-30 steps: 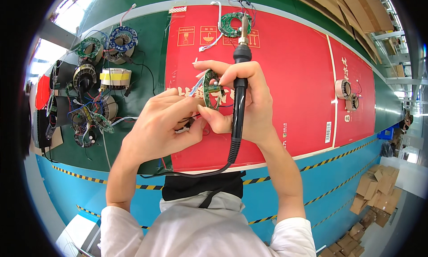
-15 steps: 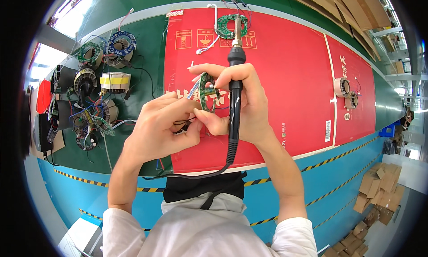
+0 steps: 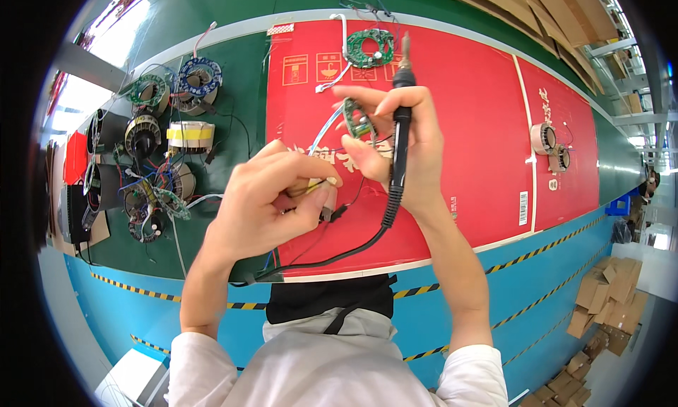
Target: The person is soldering components and wires onto circular circuit boards at a workbench.
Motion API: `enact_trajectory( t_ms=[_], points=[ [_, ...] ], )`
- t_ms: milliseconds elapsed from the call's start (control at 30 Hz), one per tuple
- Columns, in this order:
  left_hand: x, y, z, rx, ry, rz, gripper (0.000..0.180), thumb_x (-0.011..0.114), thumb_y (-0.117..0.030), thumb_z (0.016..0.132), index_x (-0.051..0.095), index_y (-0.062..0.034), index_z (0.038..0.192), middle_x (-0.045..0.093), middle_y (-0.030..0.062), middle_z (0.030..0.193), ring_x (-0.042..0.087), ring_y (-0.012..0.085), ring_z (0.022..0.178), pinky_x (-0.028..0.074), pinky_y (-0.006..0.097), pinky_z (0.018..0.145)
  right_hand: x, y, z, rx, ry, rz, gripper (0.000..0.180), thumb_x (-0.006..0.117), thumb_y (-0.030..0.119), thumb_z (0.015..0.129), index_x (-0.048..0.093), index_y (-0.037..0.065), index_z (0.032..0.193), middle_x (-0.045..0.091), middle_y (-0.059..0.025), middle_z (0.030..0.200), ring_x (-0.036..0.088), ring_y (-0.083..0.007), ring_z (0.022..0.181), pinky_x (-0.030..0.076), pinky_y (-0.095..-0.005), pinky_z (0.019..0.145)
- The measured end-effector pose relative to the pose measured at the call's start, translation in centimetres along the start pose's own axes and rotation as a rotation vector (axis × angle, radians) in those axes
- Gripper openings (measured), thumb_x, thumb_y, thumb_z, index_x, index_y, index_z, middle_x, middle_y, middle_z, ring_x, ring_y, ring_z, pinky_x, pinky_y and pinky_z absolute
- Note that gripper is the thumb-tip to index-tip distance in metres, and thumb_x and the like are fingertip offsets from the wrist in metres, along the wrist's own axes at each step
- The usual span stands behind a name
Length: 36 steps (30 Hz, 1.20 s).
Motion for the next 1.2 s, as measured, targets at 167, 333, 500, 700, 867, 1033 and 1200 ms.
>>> enact_trajectory(
  t_ms=[167, 333, 500, 700, 867, 1033, 1200],
  points=[
    [-1.3, 3.2, -0.2, -0.316, -0.261, -0.459, 0.011, 0.057, -0.009, 0.099, 0.06, 0.0, 0.103, 0.061, 0.0, 0.075, 0.05, 0.0026, 0.064, 0.041, 0.018, 0.058, -0.4, 0.6, 0.0, 0.14, -0.035, 0.05, 0.033, 0.063, -0.003, 0.087, 0.037, 0.006, 0.106, 0.062, -0.0304, 0.118, 0.068, -0.0273, 0.102, 0.055, -0.0383, 0.093],
    [-2.4, 3.5, -0.2, -0.305, -0.457, -0.398, 0.018, 0.057, -0.014, 0.101, 0.061, 0.0009, 0.111, 0.061, -0.0007, 0.086, 0.052, 0.0019, 0.076, 0.044, 0.019, 0.068, 0.0, 0.6, -0.3, 0.158, -0.077, -0.059, 0.026, 0.06, 0.0, 0.091, 0.04, 0.005, 0.107, 0.063, -0.0297, 0.117, 0.069, -0.0276, 0.102, 0.058, -0.0345, 0.085],
    [-2.4, 4.4, 0.0, -0.246, -0.473, -0.477, 0.025, 0.055, -0.019, 0.102, 0.059, 0.0022, 0.114, 0.065, 0.0061, 0.099, 0.058, 0.0081, 0.084, 0.049, 0.024, 0.078, -0.3, 0.7, -0.2, 0.115, -0.166, -0.088, 0.025, 0.059, -0.002, 0.092, 0.04, 0.004, 0.108, 0.062, -0.0279, 0.116, 0.069, -0.0259, 0.101, 0.059, -0.0331, 0.083],
    [-1.5, 5.4, 0.0, -0.412, -0.408, -0.202, 0.03, 0.057, -0.024, 0.101, 0.058, 0.003, 0.114, 0.065, 0.0076, 0.098, 0.059, 0.0117, 0.086, 0.049, 0.026, 0.076, -0.9, 0.8, -0.3, 0.063, -0.215, -0.124, 0.026, 0.059, -0.001, 0.092, 0.04, 0.004, 0.109, 0.063, -0.0272, 0.115, 0.069, -0.0244, 0.099, 0.056, -0.0331, 0.085],
    [-0.8, 7.1, -0.5, -0.505, -0.357, -0.368, 0.036, 0.054, -0.031, 0.103, 0.057, 0.0024, 0.116, 0.064, 0.0091, 0.103, 0.059, 0.0137, 0.094, 0.048, 0.027, 0.08, -1.2, 2.0, -0.3, -0.076, -0.324, 0.012, 0.024, 0.055, 0.003, 0.096, 0.037, 0.004, 0.112, 0.062, -0.0299, 0.116, 0.068, -0.0291, 0.098, 0.06, -0.0387, 0.082],
    [0.4, 7.2, 0.0, -0.442, -0.25, -0.439, 0.041, 0.051, -0.034, 0.104, 0.055, 0.004, 0.119, 0.065, 0.0121, 0.106, 0.06, 0.0152, 0.099, 0.047, 0.031, 0.088, -2.5, 3.9, -0.7, -0.37, -0.49, -0.517, 0.021, 0.051, 0.009, 0.098, 0.036, 0.005, 0.111, 0.054, -0.0367, 0.124, 0.062, -0.0362, 0.112, 0.061, -0.0477, 0.084],
    [0.6, 6.2, 0.0, -0.514, -0.044, -0.27, 0.035, 0.066, -0.027, 0.095, 0.061, 0.0038, 0.112, 0.068, 0.0097, 0.097, 0.063, 0.0126, 0.088, 0.05, 0.028, 0.08, -4.3, 5.1, -1.1, -0.642, -0.583, -0.402, 0.033, 0.058, 0.011, 0.095, 0.032, 0.007, 0.114, 0.051, -0.0358, 0.126, 0.061, -0.0372, 0.113, 0.058, -0.0465, 0.09]
  ],
)
Point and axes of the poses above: each hand's wrist, its own z-axis towards the middle knuckle, its own x-axis out of the palm, y = z × x, the point moved 6 cm from there along z, towards the middle knuckle
